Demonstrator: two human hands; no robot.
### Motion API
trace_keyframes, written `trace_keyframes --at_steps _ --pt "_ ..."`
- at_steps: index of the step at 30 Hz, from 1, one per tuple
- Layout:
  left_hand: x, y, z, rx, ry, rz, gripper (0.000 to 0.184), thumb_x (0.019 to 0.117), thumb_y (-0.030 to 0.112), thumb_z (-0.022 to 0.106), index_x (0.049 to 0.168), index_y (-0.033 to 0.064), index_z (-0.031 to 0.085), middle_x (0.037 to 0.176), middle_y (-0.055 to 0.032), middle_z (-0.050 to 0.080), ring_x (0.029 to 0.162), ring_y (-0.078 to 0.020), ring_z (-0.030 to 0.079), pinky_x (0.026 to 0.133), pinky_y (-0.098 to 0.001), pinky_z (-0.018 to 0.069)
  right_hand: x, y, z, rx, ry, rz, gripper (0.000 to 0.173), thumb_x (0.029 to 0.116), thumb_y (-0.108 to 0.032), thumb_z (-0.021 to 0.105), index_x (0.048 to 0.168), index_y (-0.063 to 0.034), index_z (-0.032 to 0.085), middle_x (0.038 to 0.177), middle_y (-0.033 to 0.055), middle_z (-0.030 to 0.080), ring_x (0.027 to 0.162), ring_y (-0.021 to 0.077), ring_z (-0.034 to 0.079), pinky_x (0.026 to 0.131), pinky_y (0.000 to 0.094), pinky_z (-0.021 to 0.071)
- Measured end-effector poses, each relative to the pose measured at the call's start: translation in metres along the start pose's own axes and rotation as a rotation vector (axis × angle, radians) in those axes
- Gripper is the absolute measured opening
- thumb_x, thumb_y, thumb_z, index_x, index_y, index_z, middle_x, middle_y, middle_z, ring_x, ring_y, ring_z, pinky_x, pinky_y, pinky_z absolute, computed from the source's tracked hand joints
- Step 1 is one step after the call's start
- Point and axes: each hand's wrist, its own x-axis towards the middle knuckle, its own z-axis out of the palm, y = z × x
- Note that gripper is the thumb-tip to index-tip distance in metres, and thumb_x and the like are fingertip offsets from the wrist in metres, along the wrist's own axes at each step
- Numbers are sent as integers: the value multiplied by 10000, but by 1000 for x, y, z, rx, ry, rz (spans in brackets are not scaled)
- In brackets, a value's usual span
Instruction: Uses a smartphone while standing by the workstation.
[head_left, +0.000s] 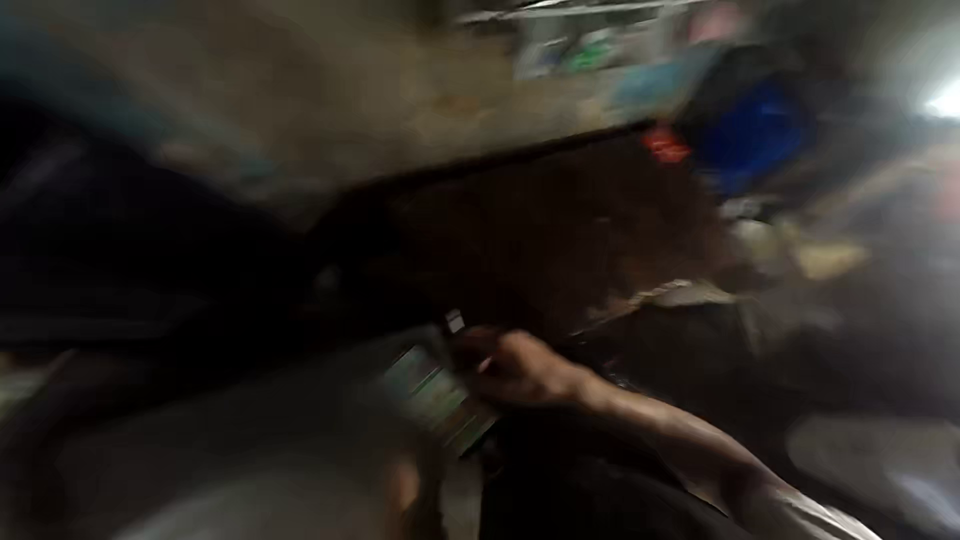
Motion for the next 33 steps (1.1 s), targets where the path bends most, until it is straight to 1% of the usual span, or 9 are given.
trace_keyframes --at_steps 2,3,5,8,13,16,19,24,33 --pt "12 5 2 -335 61 -101 418 1126 327 281 1328 114 579 1134 -11 712 1019 -74 688 881 -306 602 5 6 6 28 -91 0 383 992 -288 664 1353 -161 640 1251 9 681 1001 101 698 866 349 622" --pt "17 3 -1 -442 33 -128 453 1119 390 279 1297 135 609 1116 -30 725 1016 -122 702 877 -357 612 5 7 9 33 -118 0 403 986 -297 670 1364 -166 624 1237 -1 678 986 97 699 847 349 630" --pt "22 0 -7 -530 -25 -133 465 1105 449 326 1343 158 601 1204 -43 706 1105 -160 681 944 -403 591 2 6 12 37 -161 -1 443 972 -323 687 1376 -156 613 1223 -3 681 977 97 705 837 346 642" --pt "18 3 -14 -487 -24 -107 463 1092 469 391 1416 183 559 1322 -19 653 1212 -151 627 1022 -414 547 -5 1 16 25 -217 4 462 946 -321 696 1363 -140 617 1206 8 684 972 92 700 836 339 635" --pt "13 7 -22 -511 -71 -89 478 1097 490 355 1440 215 542 1357 -11 637 1228 -156 623 1008 -424 558 -7 -2 16 17 -304 9 580 899 -240 684 1449 -117 546 1333 24 636 1098 110 678 910 352 621" --pt "11 10 -24 -511 -77 -97 475 1094 497 360 1449 235 536 1375 -1 629 1240 -163 617 1011 -432 556 -5 -1 15 52 -338 -1 650 875 -195 665 1497 -104 498 1350 39 624 1118 120 669 923 359 617" --pt "7 13 -26 -517 -55 -163 460 1088 502 379 1439 257 549 1354 12 644 1216 -158 633 984 -425 571 -6 -3 14 86 -345 -6 648 873 -174 667 1491 -79 497 1365 44 618 1149 114 656 954 332 602" --pt "2 13 -26 -508 -28 -187 454 1091 503 364 1442 279 545 1354 29 646 1212 -159 638 984 -416 574 -6 1 15 56 -328 -13 623 868 -162 721 1451 -65 525 1301 54 643 1085 106 673 926 313 606" --pt "3 8 -24 -611 -106 -180 469 1103 486 328 1436 237 544 1331 -10 652 1186 -175 649 967 -418 579 -2 4 9 117 -390 -27 603 900 -168 645 1470 -39 494 1311 74 631 1115 149 669 930 345 613"
